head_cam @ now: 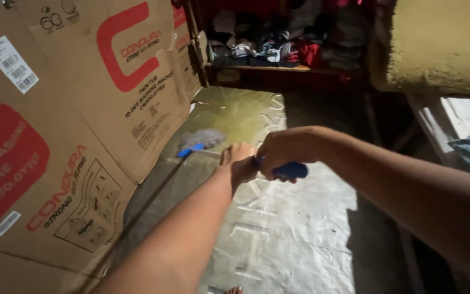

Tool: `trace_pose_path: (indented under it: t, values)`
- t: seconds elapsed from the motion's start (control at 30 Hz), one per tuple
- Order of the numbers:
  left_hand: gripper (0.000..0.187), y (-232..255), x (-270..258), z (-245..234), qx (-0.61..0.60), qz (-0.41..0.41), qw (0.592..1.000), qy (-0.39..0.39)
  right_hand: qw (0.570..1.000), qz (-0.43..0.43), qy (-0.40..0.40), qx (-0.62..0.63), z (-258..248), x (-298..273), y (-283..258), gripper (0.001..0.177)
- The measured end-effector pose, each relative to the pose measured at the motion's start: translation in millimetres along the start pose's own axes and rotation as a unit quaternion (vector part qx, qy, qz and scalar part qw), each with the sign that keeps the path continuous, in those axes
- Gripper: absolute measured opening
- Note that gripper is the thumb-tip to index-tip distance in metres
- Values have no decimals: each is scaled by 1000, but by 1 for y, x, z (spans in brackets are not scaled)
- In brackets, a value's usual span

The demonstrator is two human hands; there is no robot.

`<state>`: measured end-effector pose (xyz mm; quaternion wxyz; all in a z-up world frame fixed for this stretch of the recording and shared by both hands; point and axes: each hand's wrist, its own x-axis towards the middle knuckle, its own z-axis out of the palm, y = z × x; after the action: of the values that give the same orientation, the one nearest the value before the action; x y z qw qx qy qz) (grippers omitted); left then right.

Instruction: Mop the floor area between a bed and storage shelves using a blue mop.

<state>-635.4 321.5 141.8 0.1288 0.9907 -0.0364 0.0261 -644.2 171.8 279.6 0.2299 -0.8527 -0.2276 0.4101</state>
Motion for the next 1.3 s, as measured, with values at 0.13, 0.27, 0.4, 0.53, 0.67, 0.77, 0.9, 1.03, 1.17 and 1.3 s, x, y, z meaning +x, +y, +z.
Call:
trace_pose_path:
  t: [0.13,0.27,0.4,0.53,0.67,0.77,0.9,1.03,1.17,1.3]
  values:
    - [21,14,2,-11,16,-6,1000,3,998,38,37,36,-12,0,18,12]
    - [23,-3,1,-15,-16,-36,999,0,971,38,8,237,-9,38,24,8]
    - [29,-37,12,-6,-47,-47,998,-2,966,67,21,247,-1,74,11,9]
    - [29,-74,22,-20,-66,-61,996,-5,965,42,23,258,-4,128,-6,11]
    - [30,-130,49,-15,-98,-75,992,-15,963,66,25,259,-3,186,-39,13]
    - [30,-161,65,-14,-101,-90,991,-10,971,70,53,222,-4,203,-65,12]
    - [31,-195,90,0,-115,-99,988,18,944,-8,51,327,-20,204,-69,17]
    - [27,-233,130,10,-126,-103,986,31,871,-65,0,487,-27,207,-51,26]
    - [29,-217,123,-14,-161,-22,985,66,905,-308,209,205,-18,175,-51,40]
    - [45,-186,84,-35,-239,101,957,131,737,-599,291,-114,-11,154,-45,37]
